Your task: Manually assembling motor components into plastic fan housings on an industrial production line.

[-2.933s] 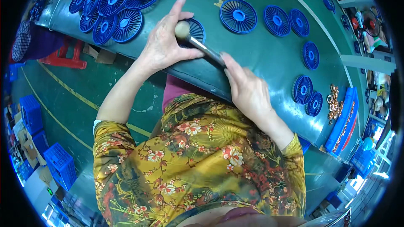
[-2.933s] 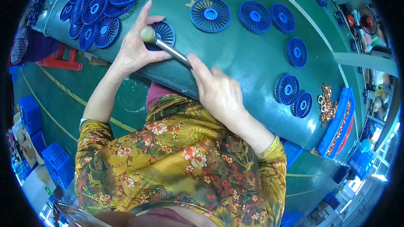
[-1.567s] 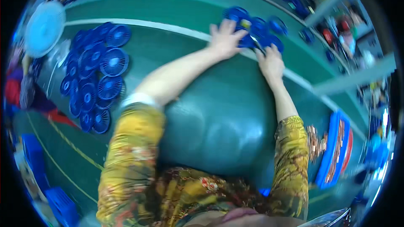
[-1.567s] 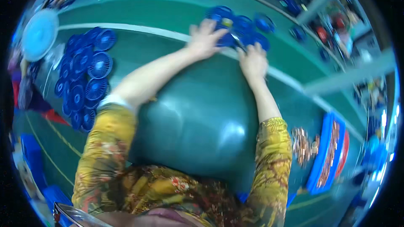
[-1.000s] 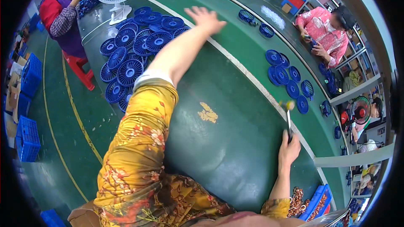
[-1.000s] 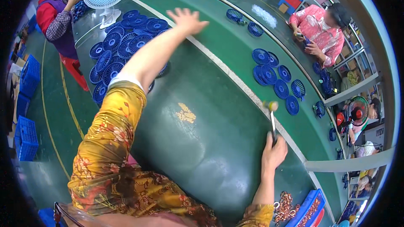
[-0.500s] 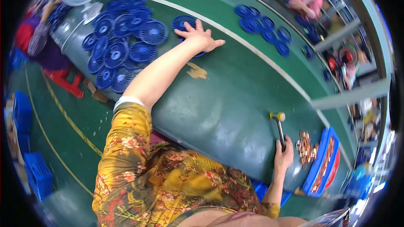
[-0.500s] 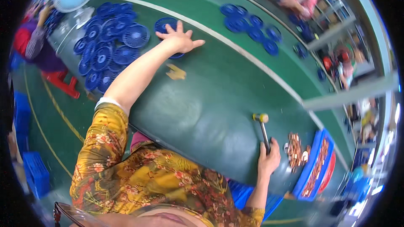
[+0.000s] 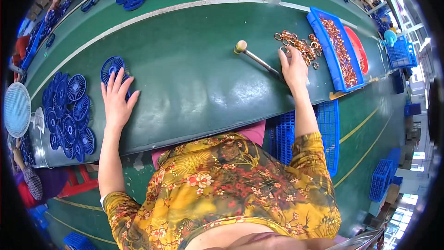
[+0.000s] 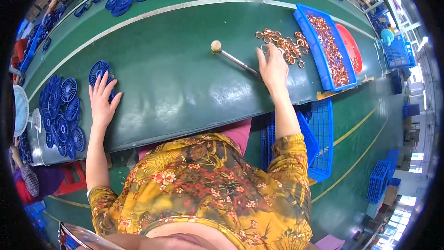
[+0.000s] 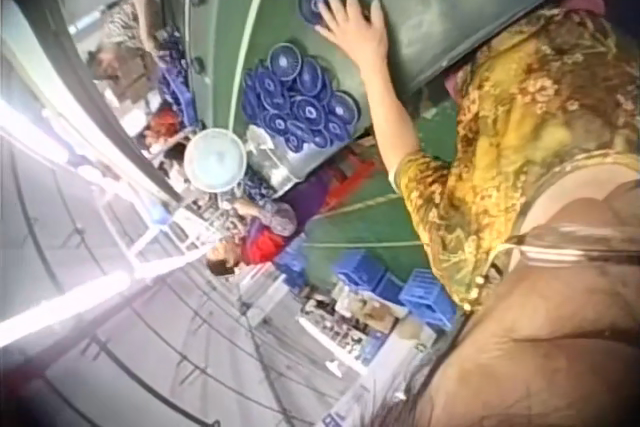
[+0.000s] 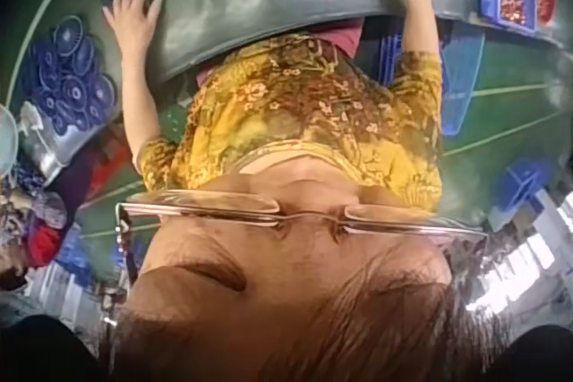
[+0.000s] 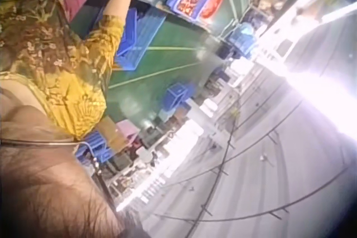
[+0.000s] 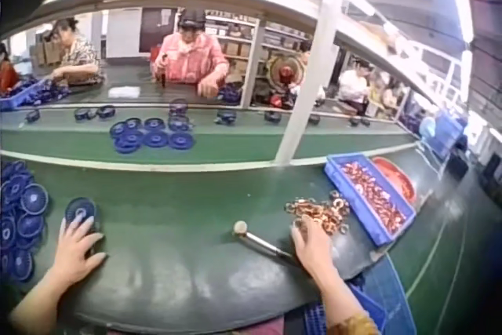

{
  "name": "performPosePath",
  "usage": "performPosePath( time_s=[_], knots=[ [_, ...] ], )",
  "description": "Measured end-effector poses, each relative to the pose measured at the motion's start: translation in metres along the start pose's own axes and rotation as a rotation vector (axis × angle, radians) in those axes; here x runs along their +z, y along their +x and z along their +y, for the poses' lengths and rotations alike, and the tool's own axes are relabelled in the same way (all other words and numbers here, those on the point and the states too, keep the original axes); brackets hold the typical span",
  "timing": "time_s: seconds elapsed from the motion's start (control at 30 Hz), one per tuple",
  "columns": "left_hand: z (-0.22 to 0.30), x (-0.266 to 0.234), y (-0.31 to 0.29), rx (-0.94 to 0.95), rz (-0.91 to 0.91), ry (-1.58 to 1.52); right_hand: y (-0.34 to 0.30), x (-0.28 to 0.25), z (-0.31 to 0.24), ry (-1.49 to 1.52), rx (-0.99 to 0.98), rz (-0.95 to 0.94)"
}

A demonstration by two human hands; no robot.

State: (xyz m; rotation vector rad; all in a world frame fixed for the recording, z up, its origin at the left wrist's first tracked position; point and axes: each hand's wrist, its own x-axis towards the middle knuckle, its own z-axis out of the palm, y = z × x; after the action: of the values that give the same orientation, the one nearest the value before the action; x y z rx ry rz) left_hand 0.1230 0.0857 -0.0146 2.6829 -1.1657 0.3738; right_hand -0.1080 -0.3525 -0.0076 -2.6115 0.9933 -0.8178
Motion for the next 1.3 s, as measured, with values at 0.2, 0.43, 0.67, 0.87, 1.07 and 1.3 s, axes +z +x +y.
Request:
performPosePath(
  time_s=[0.2,0.43,0.67,0.87,1.07,1.3],
  knots=[
    [-0.014,-0.007,-0.007,0.016,0.167,-0.136,0.034,0.021,0.016,-0.167,0.095,-0.156],
    [-0.013,-0.010,0.015,-0.261,0.151,-0.125,-0.005,-0.005,-0.051,0.332,-0.007,-0.178],
    [-0.019,0.000,0.035,-0.328,0.049,-0.095,-0.031,0.036,-0.057,-0.062,-0.258,0.002],
    [-0.014,-0.008,0.029,-0.489,0.308,-0.100,-0.043,0.008,-0.068,0.036,-0.299,-0.255],
    [0.056,-0.023,0.019,-0.143,0.738,-0.321,-0.050,0.017,-0.064,0.243,-0.186,-0.139],
    [0.128,-0.011,0.008,-0.142,0.662,-0.833,-0.049,0.020,-0.077,0.216,-0.357,-0.030]
  ],
)
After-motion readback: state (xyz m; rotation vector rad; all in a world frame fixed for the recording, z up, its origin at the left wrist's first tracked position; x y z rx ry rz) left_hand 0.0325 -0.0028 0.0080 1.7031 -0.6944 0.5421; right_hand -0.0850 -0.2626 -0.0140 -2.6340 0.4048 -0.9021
